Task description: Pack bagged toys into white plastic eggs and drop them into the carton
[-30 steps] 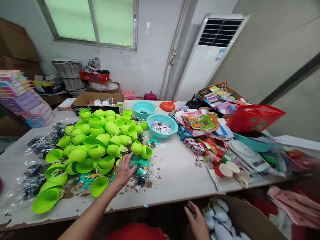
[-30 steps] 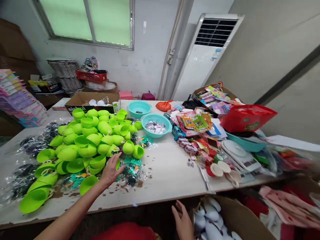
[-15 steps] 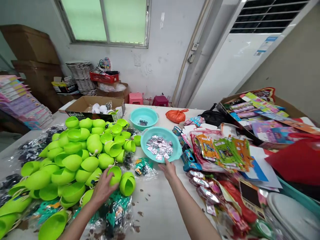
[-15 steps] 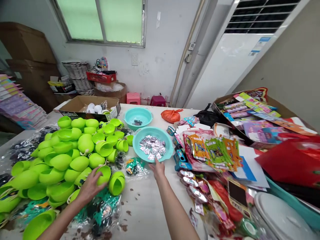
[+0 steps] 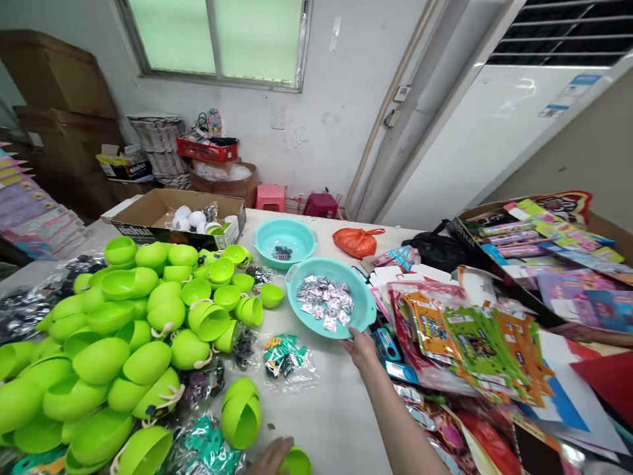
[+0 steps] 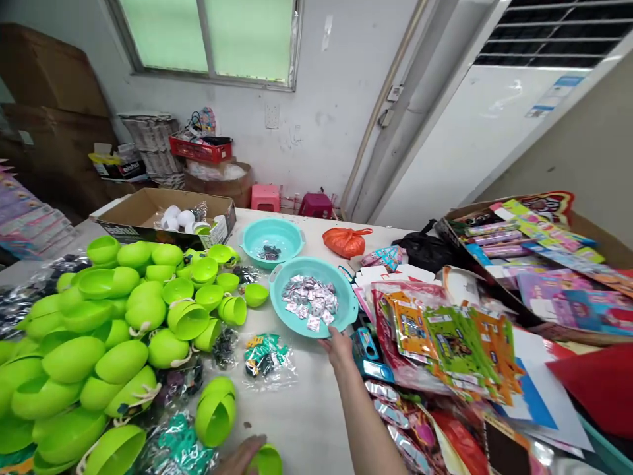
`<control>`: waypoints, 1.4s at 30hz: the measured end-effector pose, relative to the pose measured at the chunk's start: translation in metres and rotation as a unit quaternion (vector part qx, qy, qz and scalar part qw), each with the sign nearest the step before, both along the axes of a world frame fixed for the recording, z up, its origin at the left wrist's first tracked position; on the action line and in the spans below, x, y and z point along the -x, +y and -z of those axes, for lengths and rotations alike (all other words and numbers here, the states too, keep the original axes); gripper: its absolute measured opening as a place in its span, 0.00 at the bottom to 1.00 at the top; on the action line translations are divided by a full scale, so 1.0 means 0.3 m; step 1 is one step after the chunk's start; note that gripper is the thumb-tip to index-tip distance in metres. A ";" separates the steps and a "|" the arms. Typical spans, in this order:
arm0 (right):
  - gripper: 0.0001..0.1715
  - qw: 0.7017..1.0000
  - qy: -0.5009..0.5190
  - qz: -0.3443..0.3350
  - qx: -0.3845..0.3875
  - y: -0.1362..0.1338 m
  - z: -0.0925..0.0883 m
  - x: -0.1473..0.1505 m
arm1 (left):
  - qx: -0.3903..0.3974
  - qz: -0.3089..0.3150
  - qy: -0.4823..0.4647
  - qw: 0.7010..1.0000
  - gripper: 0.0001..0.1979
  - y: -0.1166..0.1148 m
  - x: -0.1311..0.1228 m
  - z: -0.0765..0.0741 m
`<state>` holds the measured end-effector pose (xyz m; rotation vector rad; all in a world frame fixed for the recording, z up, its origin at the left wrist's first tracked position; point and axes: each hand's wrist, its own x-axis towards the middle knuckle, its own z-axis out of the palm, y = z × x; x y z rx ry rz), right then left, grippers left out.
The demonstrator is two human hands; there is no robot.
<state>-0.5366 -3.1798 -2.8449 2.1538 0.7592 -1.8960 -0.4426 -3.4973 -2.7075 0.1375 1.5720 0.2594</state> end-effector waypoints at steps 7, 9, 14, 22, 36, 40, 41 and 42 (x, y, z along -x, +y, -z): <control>0.19 1.000 0.028 -0.004 -0.006 0.055 0.059 -0.005 | -0.166 0.106 0.137 0.971 0.24 -0.040 0.074 -0.097; 0.22 0.999 0.035 -0.008 -0.014 0.013 0.029 -0.026 | -0.159 0.123 0.146 0.969 0.20 -0.031 0.089 -0.126; 0.34 0.995 0.049 -0.087 -0.026 -0.197 -0.208 -0.183 | -0.194 0.107 0.172 0.960 0.14 0.025 0.140 -0.145; 0.39 0.955 0.145 -0.179 0.187 -0.511 -0.650 -0.378 | -0.178 -0.096 0.206 0.957 0.26 0.102 0.219 -0.252; 0.24 0.991 -0.069 -0.115 0.012 -0.588 -0.639 -0.647 | -0.149 -0.063 0.188 0.969 0.32 -0.026 -0.051 -0.311; 0.25 0.990 -0.109 -0.085 -0.004 -0.600 -0.588 -0.699 | -0.178 0.044 0.211 0.960 0.19 -0.101 -0.063 -0.286; 0.25 0.990 -0.110 -0.084 0.003 -0.607 -0.580 -0.705 | -0.183 0.067 0.213 0.958 0.19 -0.121 -0.062 -0.292; 0.25 0.991 -0.107 -0.086 0.009 -0.617 -0.577 -0.709 | -0.187 0.086 0.216 0.954 0.20 -0.141 -0.058 -0.305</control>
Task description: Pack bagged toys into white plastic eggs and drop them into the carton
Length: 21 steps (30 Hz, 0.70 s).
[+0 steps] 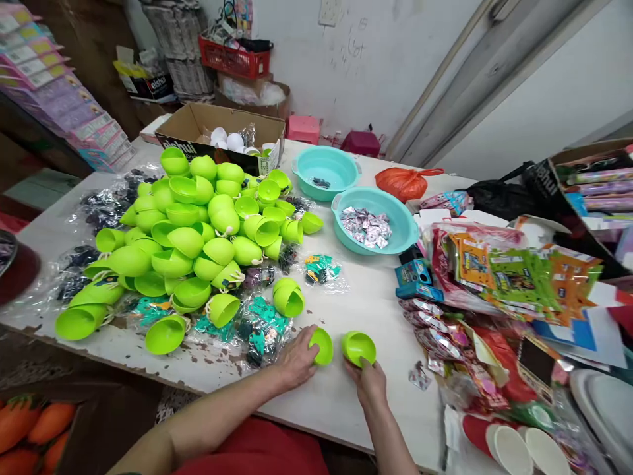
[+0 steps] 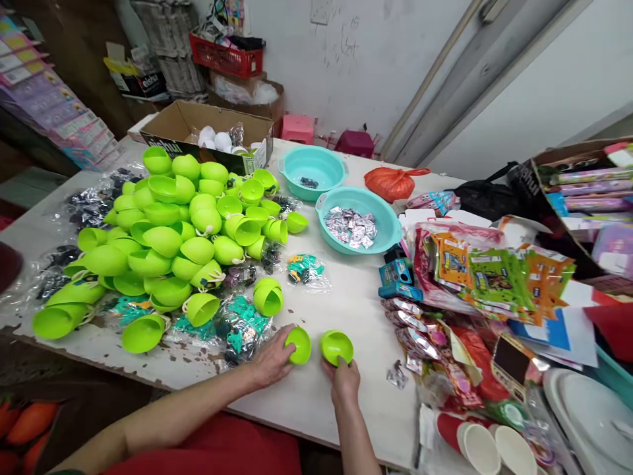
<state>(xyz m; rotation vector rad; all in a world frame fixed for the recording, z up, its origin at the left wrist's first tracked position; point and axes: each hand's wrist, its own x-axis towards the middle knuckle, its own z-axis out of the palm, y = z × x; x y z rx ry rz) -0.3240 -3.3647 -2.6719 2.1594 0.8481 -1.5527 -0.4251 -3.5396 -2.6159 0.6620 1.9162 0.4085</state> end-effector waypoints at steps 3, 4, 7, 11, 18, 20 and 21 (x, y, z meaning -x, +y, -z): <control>0.30 1.000 0.014 -0.014 0.006 -0.027 -0.011 0.003 | -0.024 0.030 0.047 0.998 0.26 -0.040 0.041 -0.061; 0.34 1.000 0.017 -0.024 -0.001 -0.034 -0.021 0.006 | -0.028 0.028 0.078 0.996 0.27 -0.045 0.069 -0.080; 0.47 0.995 0.004 -0.082 -0.055 -0.044 -0.067 0.014 | 0.036 -0.019 0.185 0.982 0.24 -0.037 0.198 -0.091; 0.49 0.966 -0.005 -0.193 -0.174 -0.054 -0.155 0.024 | 0.211 -0.064 0.136 0.966 0.32 -0.019 0.401 0.000; 0.30 0.845 0.236 -0.385 -0.286 -0.152 -0.300 0.220 | 0.236 -0.059 0.089 0.966 0.35 -0.008 0.488 -0.006; 0.34 0.866 0.294 -0.357 -0.190 -0.190 -0.310 0.316 | 0.214 -0.055 0.094 0.971 0.37 0.016 0.455 -0.072; 0.37 0.878 0.310 -0.334 -0.145 -0.206 -0.307 0.359 | 0.193 -0.061 0.091 0.975 0.37 0.027 0.437 -0.102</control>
